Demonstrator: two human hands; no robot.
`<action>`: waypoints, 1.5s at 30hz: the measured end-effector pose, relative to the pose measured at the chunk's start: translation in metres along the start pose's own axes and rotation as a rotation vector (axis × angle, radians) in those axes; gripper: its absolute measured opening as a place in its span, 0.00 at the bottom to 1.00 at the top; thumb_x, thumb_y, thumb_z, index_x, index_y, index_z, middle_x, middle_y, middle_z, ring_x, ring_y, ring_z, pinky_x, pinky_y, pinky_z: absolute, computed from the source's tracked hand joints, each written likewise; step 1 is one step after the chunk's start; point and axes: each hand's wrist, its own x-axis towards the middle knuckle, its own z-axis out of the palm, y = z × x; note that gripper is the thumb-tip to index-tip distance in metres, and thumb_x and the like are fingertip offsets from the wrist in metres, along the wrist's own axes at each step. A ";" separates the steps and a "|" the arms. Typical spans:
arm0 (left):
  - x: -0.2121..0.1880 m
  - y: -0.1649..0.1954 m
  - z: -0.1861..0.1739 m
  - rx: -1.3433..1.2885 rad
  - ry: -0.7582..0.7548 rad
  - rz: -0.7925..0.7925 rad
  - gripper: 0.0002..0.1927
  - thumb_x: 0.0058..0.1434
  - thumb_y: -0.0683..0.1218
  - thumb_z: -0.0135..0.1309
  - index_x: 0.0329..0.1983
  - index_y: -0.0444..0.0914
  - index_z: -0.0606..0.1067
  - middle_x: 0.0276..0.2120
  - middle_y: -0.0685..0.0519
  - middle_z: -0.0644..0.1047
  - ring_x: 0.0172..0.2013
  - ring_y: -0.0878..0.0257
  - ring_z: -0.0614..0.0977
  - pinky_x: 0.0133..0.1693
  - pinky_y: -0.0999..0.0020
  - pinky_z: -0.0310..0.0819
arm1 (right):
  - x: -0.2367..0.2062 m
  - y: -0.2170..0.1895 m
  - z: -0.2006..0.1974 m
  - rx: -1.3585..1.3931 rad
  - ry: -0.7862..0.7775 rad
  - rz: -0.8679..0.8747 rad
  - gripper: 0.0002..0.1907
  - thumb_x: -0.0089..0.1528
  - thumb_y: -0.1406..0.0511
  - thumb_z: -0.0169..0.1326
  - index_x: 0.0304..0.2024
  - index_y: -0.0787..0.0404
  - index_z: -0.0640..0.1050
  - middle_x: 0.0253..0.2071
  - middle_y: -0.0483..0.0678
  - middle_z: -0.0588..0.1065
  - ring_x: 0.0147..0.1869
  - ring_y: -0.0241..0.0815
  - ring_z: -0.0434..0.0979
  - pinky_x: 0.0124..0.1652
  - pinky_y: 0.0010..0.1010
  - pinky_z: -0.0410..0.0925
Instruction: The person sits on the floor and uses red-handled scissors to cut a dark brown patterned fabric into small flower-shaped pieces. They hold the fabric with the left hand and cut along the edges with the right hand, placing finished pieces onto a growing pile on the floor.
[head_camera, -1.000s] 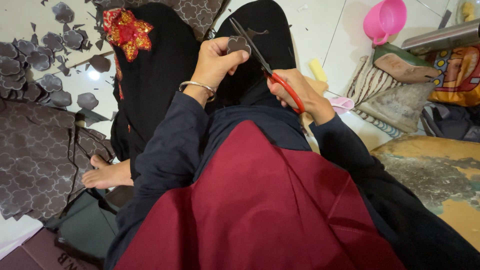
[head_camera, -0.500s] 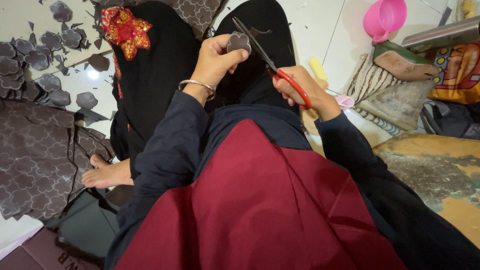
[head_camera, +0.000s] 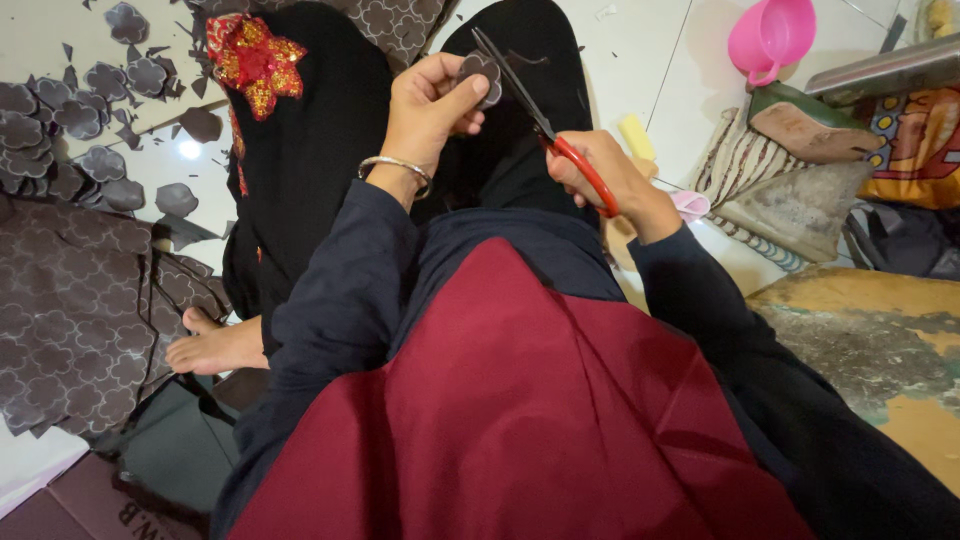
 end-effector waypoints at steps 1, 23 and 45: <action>0.000 0.000 -0.001 0.006 0.000 0.014 0.08 0.65 0.44 0.64 0.42 0.35 0.79 0.31 0.55 0.81 0.27 0.71 0.80 0.30 0.77 0.77 | -0.002 -0.003 -0.001 0.006 -0.006 0.014 0.31 0.60 0.37 0.54 0.30 0.56 0.71 0.23 0.38 0.66 0.24 0.27 0.67 0.23 0.19 0.63; 0.001 0.000 -0.004 0.062 0.023 -0.009 0.09 0.61 0.43 0.66 0.41 0.35 0.80 0.28 0.58 0.80 0.25 0.74 0.78 0.28 0.80 0.74 | -0.006 0.023 -0.027 -0.070 -0.007 -0.030 0.40 0.52 0.29 0.50 0.30 0.58 0.72 0.22 0.39 0.67 0.22 0.29 0.68 0.22 0.21 0.63; 0.001 -0.006 -0.002 0.126 -0.075 -0.042 0.08 0.62 0.45 0.66 0.38 0.34 0.82 0.28 0.56 0.81 0.25 0.74 0.78 0.30 0.80 0.74 | -0.009 -0.006 -0.011 -0.083 -0.128 -0.103 0.44 0.54 0.25 0.45 0.35 0.58 0.73 0.25 0.39 0.67 0.26 0.31 0.71 0.28 0.23 0.66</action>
